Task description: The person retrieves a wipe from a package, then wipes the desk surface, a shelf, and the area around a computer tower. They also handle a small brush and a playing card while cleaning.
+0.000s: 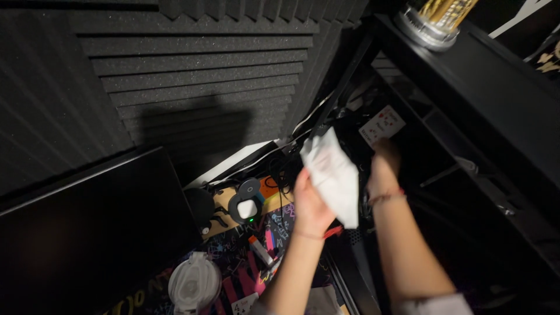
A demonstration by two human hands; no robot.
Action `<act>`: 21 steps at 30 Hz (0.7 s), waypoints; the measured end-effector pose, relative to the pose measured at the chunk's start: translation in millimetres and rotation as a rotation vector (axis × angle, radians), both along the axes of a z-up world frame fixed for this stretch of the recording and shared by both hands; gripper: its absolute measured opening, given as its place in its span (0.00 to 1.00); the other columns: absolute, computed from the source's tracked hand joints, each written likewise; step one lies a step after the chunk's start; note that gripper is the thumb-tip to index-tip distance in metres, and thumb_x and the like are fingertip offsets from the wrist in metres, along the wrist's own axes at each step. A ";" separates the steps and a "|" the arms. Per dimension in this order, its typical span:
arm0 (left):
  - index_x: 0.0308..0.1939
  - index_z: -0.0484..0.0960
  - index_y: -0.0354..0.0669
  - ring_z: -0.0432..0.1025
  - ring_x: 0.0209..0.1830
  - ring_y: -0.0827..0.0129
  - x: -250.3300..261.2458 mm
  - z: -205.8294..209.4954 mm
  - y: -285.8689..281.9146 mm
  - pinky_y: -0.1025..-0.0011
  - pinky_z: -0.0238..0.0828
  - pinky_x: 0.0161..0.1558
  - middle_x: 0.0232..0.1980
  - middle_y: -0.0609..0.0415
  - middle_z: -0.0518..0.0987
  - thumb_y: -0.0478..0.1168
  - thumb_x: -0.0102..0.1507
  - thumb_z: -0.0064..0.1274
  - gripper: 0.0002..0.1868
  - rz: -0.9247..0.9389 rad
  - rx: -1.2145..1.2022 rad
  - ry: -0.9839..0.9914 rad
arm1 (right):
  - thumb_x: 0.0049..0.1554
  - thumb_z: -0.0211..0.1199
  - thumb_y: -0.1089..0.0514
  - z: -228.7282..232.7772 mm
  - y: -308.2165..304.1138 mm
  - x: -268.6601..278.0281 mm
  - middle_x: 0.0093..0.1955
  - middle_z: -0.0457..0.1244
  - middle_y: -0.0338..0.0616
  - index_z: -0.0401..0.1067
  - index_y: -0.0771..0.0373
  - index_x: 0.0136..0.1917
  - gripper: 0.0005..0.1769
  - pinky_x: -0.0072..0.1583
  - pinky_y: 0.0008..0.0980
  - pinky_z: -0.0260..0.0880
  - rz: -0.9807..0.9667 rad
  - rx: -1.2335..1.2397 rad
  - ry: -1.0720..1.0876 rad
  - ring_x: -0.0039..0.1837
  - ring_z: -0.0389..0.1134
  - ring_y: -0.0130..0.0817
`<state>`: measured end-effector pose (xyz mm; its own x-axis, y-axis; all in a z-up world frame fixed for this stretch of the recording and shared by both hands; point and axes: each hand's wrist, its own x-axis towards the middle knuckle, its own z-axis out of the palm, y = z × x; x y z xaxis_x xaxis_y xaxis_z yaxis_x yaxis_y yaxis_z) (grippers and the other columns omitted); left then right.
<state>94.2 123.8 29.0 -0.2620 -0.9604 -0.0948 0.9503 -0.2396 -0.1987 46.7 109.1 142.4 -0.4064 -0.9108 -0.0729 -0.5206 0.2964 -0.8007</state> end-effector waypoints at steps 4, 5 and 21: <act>0.54 0.81 0.43 0.76 0.52 0.60 -31.3 54.0 -39.7 0.58 0.70 0.59 0.53 0.46 0.81 0.56 0.62 0.53 0.25 0.004 -0.123 0.084 | 0.61 0.44 0.54 -58.1 48.7 -19.7 0.68 0.54 0.54 0.56 0.70 0.66 0.25 0.71 0.32 0.46 0.065 -0.312 -0.086 0.69 0.53 0.38; 0.52 0.80 0.46 0.76 0.46 0.65 -44.3 64.5 -57.4 0.66 0.71 0.52 0.48 0.51 0.81 0.52 0.64 0.49 0.18 0.045 -0.261 0.128 | 0.58 0.49 0.57 -75.6 63.5 -25.9 0.63 0.56 0.49 0.60 0.67 0.61 0.19 0.67 0.30 0.51 0.118 -0.534 -0.155 0.64 0.56 0.34; 0.45 0.80 0.52 0.73 0.43 0.63 -91.0 95.1 -83.3 0.66 0.69 0.48 0.41 0.54 0.80 0.63 0.68 0.42 0.22 -0.074 -0.452 0.064 | 0.50 0.57 0.67 -202.1 184.3 -121.8 0.70 0.57 0.50 0.73 0.65 0.56 0.18 0.57 0.25 0.70 0.289 -0.557 -0.260 0.55 0.69 0.30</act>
<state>3.2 40.6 124.1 -0.3229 -0.8802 0.3479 0.9168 -0.3821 -0.1160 -75.0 293.4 -59.7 -0.1736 -0.9102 0.3759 -0.2871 -0.3184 -0.9034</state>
